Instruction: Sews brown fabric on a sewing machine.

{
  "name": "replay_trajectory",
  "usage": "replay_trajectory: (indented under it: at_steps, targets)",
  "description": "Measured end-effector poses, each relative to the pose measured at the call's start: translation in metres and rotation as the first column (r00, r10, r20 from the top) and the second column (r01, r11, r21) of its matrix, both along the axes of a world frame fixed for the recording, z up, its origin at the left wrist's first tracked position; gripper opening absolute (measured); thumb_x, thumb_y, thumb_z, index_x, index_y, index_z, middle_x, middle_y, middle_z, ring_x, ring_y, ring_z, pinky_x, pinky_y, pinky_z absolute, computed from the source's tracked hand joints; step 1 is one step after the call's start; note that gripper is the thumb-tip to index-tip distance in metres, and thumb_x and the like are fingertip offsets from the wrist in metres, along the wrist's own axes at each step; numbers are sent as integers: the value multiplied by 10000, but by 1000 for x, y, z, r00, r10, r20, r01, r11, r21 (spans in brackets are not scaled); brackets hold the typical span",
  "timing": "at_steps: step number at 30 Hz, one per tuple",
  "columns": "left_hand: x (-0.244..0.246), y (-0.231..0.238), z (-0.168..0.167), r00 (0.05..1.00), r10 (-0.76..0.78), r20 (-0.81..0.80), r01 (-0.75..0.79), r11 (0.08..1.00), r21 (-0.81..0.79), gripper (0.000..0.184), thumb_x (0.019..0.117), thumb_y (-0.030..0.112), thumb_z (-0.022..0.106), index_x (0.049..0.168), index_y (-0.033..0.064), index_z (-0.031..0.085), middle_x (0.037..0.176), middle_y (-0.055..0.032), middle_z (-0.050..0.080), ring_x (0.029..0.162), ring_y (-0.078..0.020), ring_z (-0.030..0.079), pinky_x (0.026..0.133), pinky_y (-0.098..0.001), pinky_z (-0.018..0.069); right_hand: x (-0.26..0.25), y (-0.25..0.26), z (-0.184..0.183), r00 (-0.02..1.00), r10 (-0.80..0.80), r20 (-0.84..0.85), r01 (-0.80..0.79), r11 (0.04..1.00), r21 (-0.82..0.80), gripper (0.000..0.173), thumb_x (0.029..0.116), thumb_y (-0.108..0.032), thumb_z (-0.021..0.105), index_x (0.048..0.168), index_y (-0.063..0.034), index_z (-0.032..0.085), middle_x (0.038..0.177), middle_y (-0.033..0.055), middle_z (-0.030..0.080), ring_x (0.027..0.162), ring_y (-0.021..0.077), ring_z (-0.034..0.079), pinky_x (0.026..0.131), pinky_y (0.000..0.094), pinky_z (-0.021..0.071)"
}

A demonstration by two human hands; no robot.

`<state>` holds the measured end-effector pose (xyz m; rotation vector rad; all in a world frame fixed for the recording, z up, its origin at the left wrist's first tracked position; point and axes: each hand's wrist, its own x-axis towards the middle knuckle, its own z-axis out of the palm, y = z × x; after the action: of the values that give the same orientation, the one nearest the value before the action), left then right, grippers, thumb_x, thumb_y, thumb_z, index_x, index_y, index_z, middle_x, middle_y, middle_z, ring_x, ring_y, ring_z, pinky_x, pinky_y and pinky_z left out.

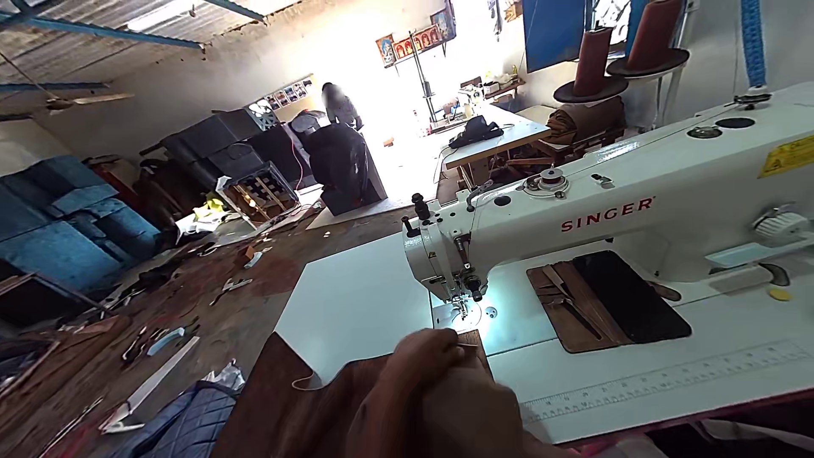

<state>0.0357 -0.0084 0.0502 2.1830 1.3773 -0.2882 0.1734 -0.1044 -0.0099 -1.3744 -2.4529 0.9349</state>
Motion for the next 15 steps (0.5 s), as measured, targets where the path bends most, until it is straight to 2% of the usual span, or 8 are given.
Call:
replay_trajectory:
  at_steps: [1,4,7,9,11,12,14,15]
  targets:
    - [5,4,-17,996,34,-81,-34,999,2,464,1102,390,410,1247,0,614,1208,-236,663,1180,-389,632,1009,-616,462,3,-3,0,1000,24,-4,-23,999,26,462,1003,-250,584,1341,66,579,1420,262,565,1358,410,501,1159,557,327]
    - [1,3,-38,990,122,-69,-117,990,73,480,1104,408,402,1234,-10,599,1176,-231,658,1147,-375,641,998,-578,474,8,5,-16,992,89,-86,-78,989,124,529,1034,-248,554,1451,73,503,1546,271,455,1502,427,339,1265,547,151]
    - [-7,-3,-49,985,169,45,-174,975,141,463,1096,387,428,1164,-27,625,1079,-217,661,1046,-358,656,948,-541,494,21,11,-36,947,79,-310,22,950,310,311,986,-137,603,1209,62,689,1266,253,677,1288,413,594,1161,553,384]
    - [-10,-4,-51,977,193,93,-205,969,139,460,1104,370,394,1137,-25,628,1053,-207,656,1026,-349,651,934,-540,491,32,13,-29,926,-69,-372,176,949,261,280,953,-155,642,1135,52,689,1109,229,706,1114,368,678,1018,495,517]
    - [-14,-2,-52,969,209,132,-222,970,96,456,1105,364,392,1139,-22,632,1046,-204,658,1022,-347,648,933,-549,485,43,16,-13,878,-228,-421,296,950,101,402,941,-145,690,1259,79,588,1189,267,638,1135,393,642,1005,488,517]
    - [-16,0,-54,965,211,158,-225,971,77,450,1100,366,408,1131,-19,638,1022,-197,658,1002,-339,648,921,-549,486,44,20,-15,836,-255,-485,350,930,114,462,905,-106,717,1297,80,559,1211,269,626,1125,391,641,989,478,526]
    - [-20,3,-57,954,217,207,-231,972,45,426,1081,384,452,1079,5,647,936,-154,642,918,-296,634,869,-523,489,49,30,-20,818,-188,-544,343,918,198,528,870,-56,720,1362,40,555,1300,247,609,1161,385,637,996,498,533]
    - [-21,5,-57,950,224,220,-235,971,29,415,1073,387,473,1063,11,648,909,-137,632,886,-280,625,851,-509,489,52,32,-18,843,-137,-521,281,936,210,464,888,-37,693,1341,9,605,1347,234,600,1210,404,611,1015,550,504]
